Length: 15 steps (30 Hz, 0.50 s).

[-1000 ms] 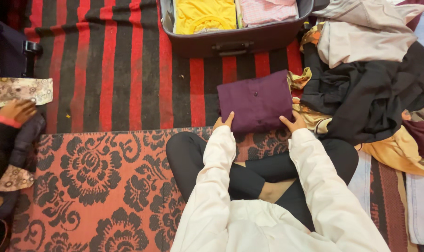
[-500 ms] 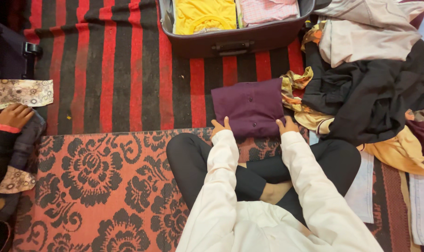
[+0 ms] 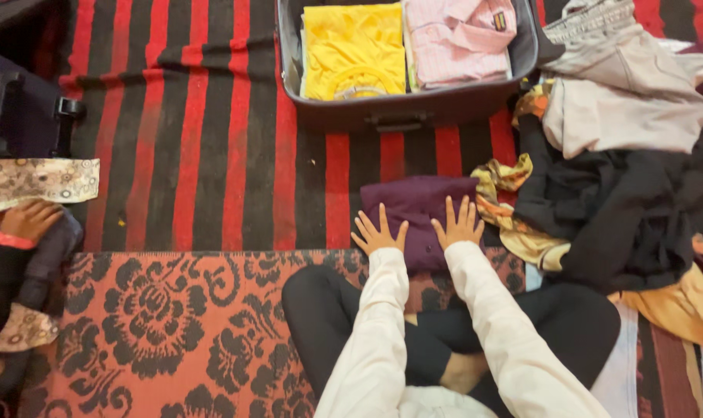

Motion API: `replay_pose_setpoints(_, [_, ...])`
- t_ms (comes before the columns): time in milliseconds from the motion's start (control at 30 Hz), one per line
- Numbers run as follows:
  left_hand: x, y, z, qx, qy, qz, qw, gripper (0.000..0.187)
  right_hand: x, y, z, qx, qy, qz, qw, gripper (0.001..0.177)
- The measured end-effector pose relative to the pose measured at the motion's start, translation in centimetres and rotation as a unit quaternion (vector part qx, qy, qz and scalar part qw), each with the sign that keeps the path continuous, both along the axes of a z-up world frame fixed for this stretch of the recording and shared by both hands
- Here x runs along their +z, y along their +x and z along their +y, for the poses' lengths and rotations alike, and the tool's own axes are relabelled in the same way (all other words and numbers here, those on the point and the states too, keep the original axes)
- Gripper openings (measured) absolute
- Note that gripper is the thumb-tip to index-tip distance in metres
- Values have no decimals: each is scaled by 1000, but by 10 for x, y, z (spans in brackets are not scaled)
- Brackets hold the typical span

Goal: The person folds a purple long-sleeved shirt by buttoning it, smoothing the fabric, and folding the sleeves and body into a compact rectangle. The folded shirt is then placed into an open suitcase containing other folded clothes.

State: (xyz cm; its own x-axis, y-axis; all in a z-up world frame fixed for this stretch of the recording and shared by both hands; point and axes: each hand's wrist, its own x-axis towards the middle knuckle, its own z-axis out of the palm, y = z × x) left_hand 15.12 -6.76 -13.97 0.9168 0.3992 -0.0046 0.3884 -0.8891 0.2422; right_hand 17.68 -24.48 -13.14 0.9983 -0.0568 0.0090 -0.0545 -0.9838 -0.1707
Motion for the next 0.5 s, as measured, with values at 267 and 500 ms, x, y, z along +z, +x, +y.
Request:
replay_pose_setpoints(267, [-5,8,-4,2,28,-20,999,88,-4,9,4,-15,-40,20,999,85])
replay_pose_setpoints(500, [29,15,4,96,-205,-33,974,87,37,21,5,-21,-20,149,988,87])
